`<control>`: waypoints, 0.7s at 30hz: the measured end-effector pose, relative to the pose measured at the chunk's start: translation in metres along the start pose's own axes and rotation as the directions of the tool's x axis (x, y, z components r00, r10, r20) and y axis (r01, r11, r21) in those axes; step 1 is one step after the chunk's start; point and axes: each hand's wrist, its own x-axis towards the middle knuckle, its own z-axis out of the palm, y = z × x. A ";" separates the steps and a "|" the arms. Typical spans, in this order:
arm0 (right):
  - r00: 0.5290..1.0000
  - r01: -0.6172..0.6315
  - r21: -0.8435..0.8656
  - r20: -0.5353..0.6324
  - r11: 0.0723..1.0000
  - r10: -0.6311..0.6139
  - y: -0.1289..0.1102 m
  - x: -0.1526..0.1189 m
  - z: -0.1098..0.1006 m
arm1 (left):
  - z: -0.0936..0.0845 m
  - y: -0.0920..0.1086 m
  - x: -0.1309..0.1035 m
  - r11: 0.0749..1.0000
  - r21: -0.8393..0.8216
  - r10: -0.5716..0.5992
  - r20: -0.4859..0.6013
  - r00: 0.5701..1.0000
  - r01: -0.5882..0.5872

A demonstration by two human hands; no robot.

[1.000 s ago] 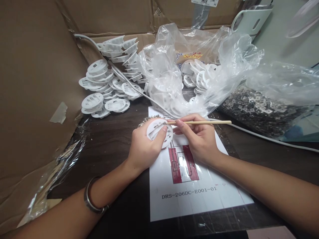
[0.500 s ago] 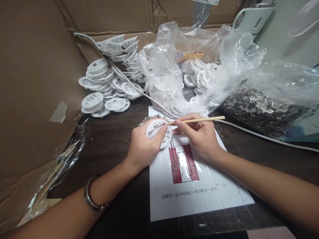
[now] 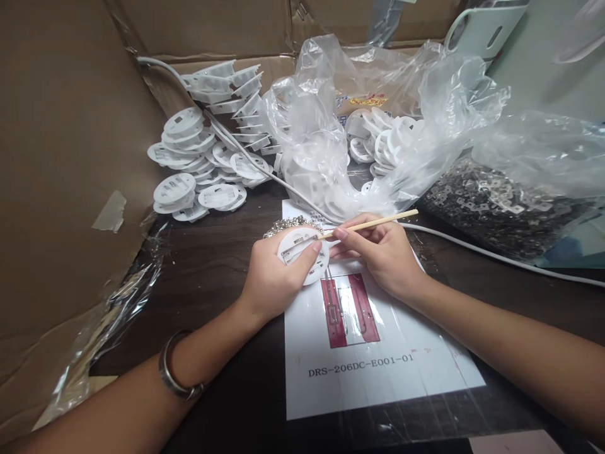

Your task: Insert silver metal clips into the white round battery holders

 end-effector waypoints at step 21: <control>0.988 0.126 -0.199 -0.065 0.972 -0.141 0.002 -0.010 0.009 | 0.001 0.000 -0.002 0.988 0.150 0.043 0.015 0.999 -0.045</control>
